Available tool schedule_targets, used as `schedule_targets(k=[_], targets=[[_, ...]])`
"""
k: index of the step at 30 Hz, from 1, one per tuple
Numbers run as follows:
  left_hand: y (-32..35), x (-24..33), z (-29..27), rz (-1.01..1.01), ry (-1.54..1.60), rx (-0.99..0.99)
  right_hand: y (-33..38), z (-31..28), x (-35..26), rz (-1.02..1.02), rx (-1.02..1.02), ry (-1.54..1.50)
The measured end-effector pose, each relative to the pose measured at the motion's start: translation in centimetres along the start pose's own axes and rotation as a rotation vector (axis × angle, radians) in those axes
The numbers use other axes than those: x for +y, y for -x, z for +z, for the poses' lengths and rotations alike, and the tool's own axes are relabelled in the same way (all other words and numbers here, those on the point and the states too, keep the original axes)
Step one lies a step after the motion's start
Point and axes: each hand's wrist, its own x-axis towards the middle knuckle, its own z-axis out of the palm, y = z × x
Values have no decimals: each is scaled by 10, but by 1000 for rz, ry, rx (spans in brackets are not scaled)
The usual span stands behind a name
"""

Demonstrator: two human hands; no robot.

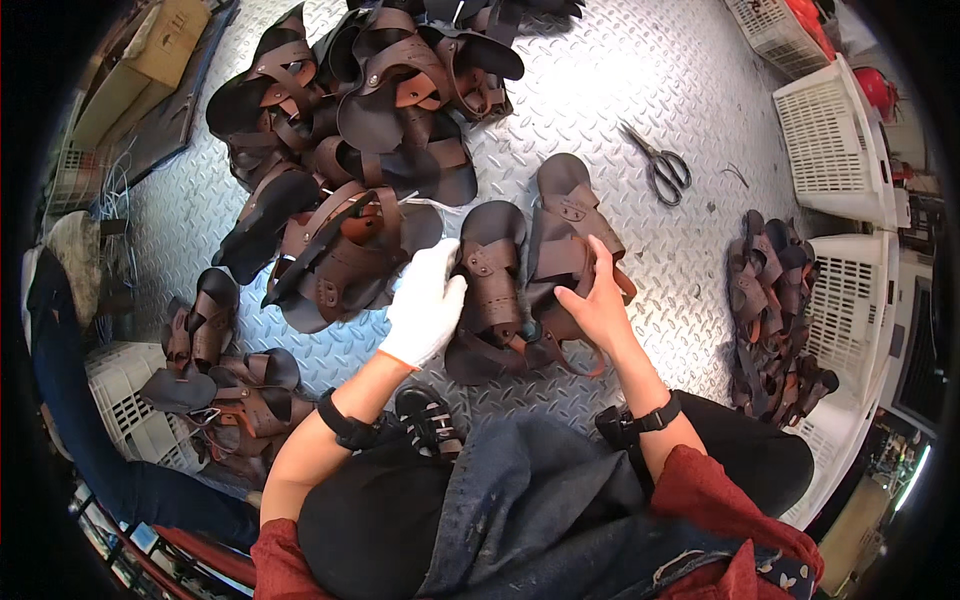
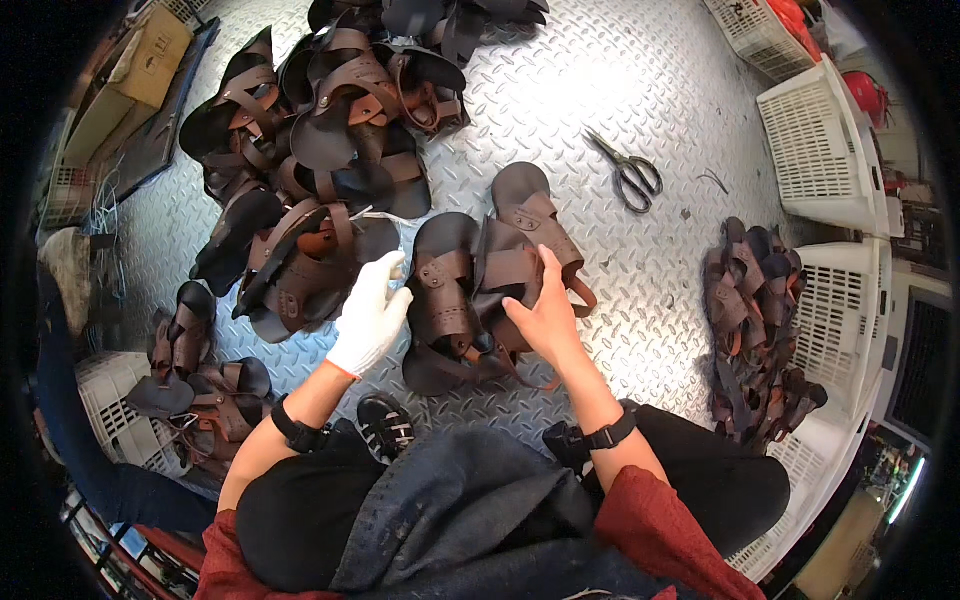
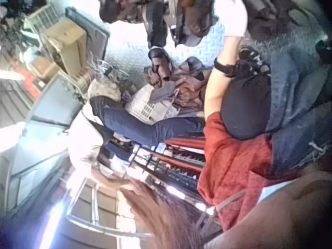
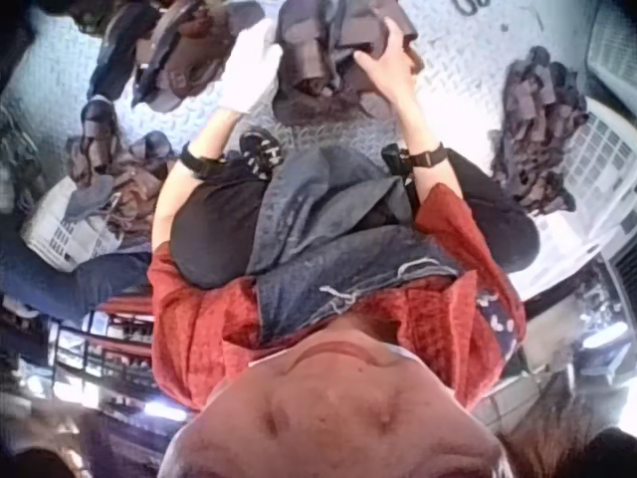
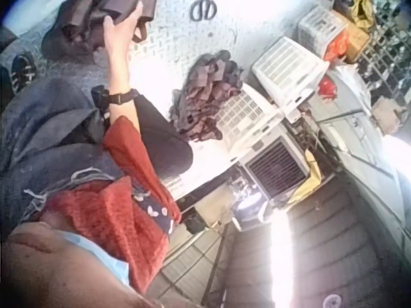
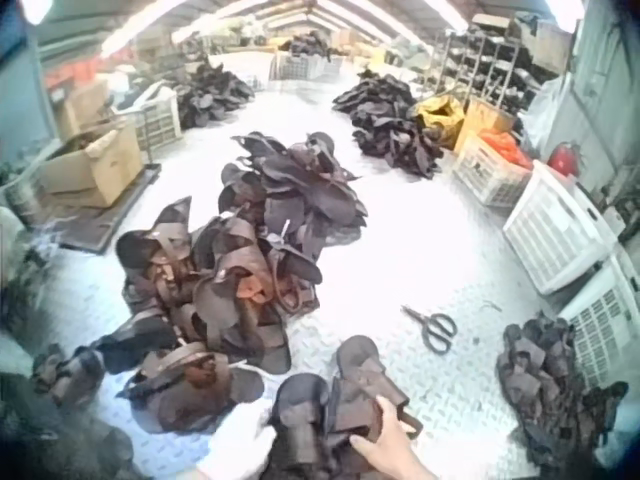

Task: The worker sorts leather sandals, applies adhesive to shoe soles using a machine, and continues assembling/sorting the components.

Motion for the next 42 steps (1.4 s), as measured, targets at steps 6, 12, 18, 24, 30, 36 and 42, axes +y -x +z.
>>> schedule_targets(k=[6, 12, 18, 24, 30, 36, 42], targets=[[12, -9, 15, -156, -3, -368, 0, 1, -18, 77, 11, 340], [17, -17, 27, -220, -15, -307, 2, 21, 14, 123, 60, 363], [20, -29, 28, -231, 70, -297, -4, 16, 23, 154, 89, 291], [12, -12, 26, -293, 111, -354, -9, 27, 39, 91, 55, 131], [17, -26, 5, 2, 123, -180, -13, -8, -1, 3, 140, 264], [-27, 4, -159, -102, -729, 388, -27, -28, 80, 26, 190, 218], [-7, -155, -137, -416, -332, 437, -23, 68, -13, -53, -108, 244]])
